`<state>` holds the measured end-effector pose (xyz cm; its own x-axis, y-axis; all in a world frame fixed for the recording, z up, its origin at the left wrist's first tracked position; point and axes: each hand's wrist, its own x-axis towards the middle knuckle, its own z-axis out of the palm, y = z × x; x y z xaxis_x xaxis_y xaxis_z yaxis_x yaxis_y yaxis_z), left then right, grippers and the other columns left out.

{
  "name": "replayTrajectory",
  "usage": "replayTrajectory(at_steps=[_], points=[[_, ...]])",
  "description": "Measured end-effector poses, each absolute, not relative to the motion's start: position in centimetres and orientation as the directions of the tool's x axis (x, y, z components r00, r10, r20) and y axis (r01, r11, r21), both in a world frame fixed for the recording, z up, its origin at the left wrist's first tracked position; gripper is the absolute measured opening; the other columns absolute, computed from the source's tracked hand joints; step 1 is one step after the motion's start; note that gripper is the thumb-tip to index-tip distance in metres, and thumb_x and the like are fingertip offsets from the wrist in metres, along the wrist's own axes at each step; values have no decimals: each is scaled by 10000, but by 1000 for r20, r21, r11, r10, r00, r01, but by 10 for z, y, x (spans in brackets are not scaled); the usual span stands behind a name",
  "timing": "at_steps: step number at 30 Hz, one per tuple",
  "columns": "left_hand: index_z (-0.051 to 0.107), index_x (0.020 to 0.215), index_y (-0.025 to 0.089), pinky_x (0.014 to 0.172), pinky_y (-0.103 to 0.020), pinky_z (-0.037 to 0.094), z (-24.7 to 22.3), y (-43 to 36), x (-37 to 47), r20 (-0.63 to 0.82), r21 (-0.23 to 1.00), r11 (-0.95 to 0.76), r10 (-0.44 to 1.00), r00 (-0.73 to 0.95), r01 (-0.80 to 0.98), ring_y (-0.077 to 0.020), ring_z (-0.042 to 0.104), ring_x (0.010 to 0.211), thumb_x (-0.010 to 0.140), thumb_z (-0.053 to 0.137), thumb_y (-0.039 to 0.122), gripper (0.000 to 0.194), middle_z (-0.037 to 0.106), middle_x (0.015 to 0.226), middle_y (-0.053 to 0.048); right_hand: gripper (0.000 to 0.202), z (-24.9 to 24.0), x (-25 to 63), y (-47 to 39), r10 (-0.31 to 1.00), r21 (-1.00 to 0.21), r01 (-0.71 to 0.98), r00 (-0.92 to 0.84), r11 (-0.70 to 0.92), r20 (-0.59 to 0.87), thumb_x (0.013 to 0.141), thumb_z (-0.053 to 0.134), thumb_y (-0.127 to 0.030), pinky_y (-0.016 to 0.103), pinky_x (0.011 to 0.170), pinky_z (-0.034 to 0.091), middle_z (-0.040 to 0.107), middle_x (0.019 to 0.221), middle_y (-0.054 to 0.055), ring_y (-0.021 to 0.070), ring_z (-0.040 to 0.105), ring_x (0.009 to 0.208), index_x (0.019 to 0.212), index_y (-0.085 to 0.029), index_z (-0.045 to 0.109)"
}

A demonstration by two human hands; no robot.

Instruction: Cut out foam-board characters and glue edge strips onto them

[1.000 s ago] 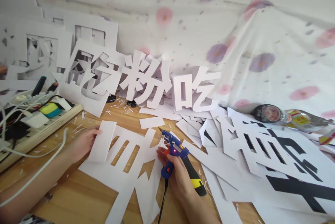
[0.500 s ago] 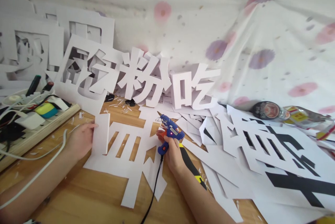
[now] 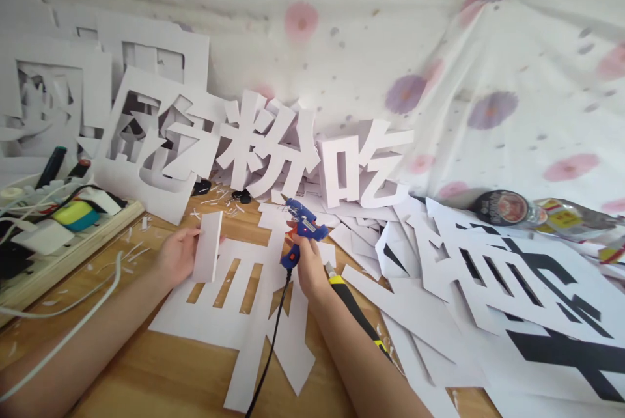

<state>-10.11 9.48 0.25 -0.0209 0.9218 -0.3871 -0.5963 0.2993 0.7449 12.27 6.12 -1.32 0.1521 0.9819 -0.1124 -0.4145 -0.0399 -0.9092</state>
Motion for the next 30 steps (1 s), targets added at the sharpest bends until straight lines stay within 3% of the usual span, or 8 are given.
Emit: replayTrajectory(at_steps=[3, 7, 11, 16, 22, 30], points=[[570, 749, 141, 526, -249, 498, 3, 92, -97, -380, 754, 314, 925, 7, -576, -146, 600, 551, 658, 478, 93, 138, 614, 643, -7, 199, -3, 130, 47, 985, -891, -454, 152, -1, -78, 712, 573, -285, 273, 679, 460, 597, 1016, 25, 173, 569, 888, 901, -226, 592], [597, 751, 140, 504, -228, 483, 6, 85, -82, -397, 758, 389, 912, 103, -524, -139, 593, 535, 693, 529, 130, 90, 624, 626, -13, 182, 3, 144, 18, 994, -886, -450, -62, -112, -93, 732, 576, -253, 226, 460, 339, 591, 780, 27, 86, 435, 513, 896, -185, 614], [638, 854, 154, 545, -264, 499, 8, 81, -63, -415, 766, 462, 886, 206, -446, -163, 612, 559, 688, 650, 202, 173, 666, 684, -33, 237, -3, 162, -9, 954, -940, -247, -243, -236, -176, 807, 546, -375, 214, 431, 253, 483, 555, -10, 78, 379, 466, 822, -151, 623], [660, 915, 191, 616, -275, 495, 1, 74, -47, -402, 797, 476, 878, 261, -373, -184, 637, 669, 693, 686, 338, 268, 701, 800, -41, 401, -19, 172, -22, 965, -968, -118, -168, -223, -202, 765, 556, -542, 212, 411, 250, 469, 511, -25, 76, 390, 429, 818, -146, 590], [675, 946, 233, 693, -253, 468, -6, 64, -44, -380, 888, 418, 901, 208, -193, -198, 628, 852, 702, 680, 355, 273, 700, 935, -23, 375, -27, 168, -19, 984, -963, -202, -50, -179, -173, 740, 591, -538, 224, 420, 300, 441, 556, -30, 83, 383, 456, 778, -167, 554], [683, 968, 269, 737, -231, 462, -10, 64, -44, -325, 922, 360, 919, 222, -143, -197, 601, 959, 712, 671, 351, 269, 652, 1102, 3, 404, -21, 167, -18, 986, -982, -120, 64, -146, -154, 719, 589, -575, 250, 458, 336, 428, 555, -34, 97, 432, 460, 710, -176, 523]])
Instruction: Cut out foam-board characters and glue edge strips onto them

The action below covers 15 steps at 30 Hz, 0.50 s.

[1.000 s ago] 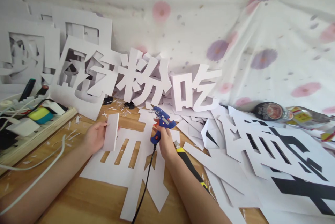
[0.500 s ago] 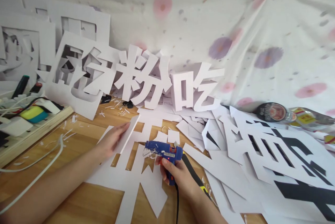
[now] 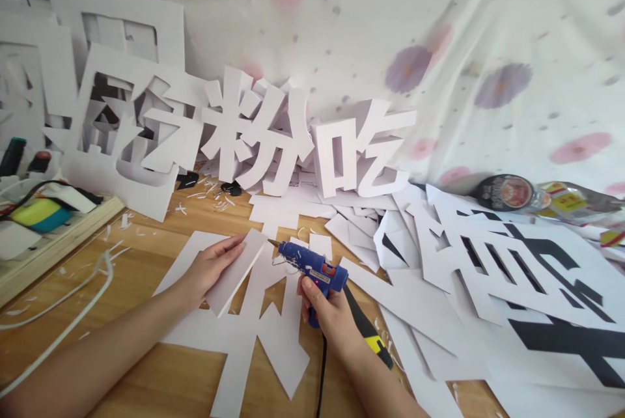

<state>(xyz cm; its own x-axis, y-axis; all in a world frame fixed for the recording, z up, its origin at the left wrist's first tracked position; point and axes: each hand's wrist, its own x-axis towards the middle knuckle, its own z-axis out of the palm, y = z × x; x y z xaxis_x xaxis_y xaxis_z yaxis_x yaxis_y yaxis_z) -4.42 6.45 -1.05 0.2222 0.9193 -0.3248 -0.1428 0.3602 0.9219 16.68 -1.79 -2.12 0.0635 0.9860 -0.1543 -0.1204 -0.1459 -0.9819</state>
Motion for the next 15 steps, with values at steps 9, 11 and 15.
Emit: replayTrajectory(at_steps=[9, 11, 15], points=[[675, 999, 253, 756, -256, 473, -12, 64, -44, -317, 928, 351, 921, 227, -129, -215, 603, 964, 704, 676, 369, 317, 658, 1091, -15, 415, -23, 166, -17, 986, -986, -100, 86, -137, -145, 707, 589, -588, 261, 456, 337, 416, 550, -34, 107, 431, 459, 695, -180, 515], [681, 982, 254, 759, -253, 474, -12, 63, -44, -309, 930, 343, 925, 222, -133, -214, 603, 965, 698, 683, 363, 305, 658, 1091, -14, 411, -22, 166, -17, 986, -986, -101, 85, -132, -141, 709, 590, -583, 261, 457, 336, 416, 556, -33, 107, 431, 461, 690, -181, 510], [679, 975, 277, 768, -230, 463, -10, 64, -44, -332, 923, 364, 918, 218, -127, -191, 599, 968, 715, 669, 357, 272, 648, 1110, 7, 409, -20, 166, -17, 989, -989, -93, 82, -118, -126, 719, 584, -578, 258, 457, 331, 403, 558, -34, 103, 425, 460, 667, -181, 500]])
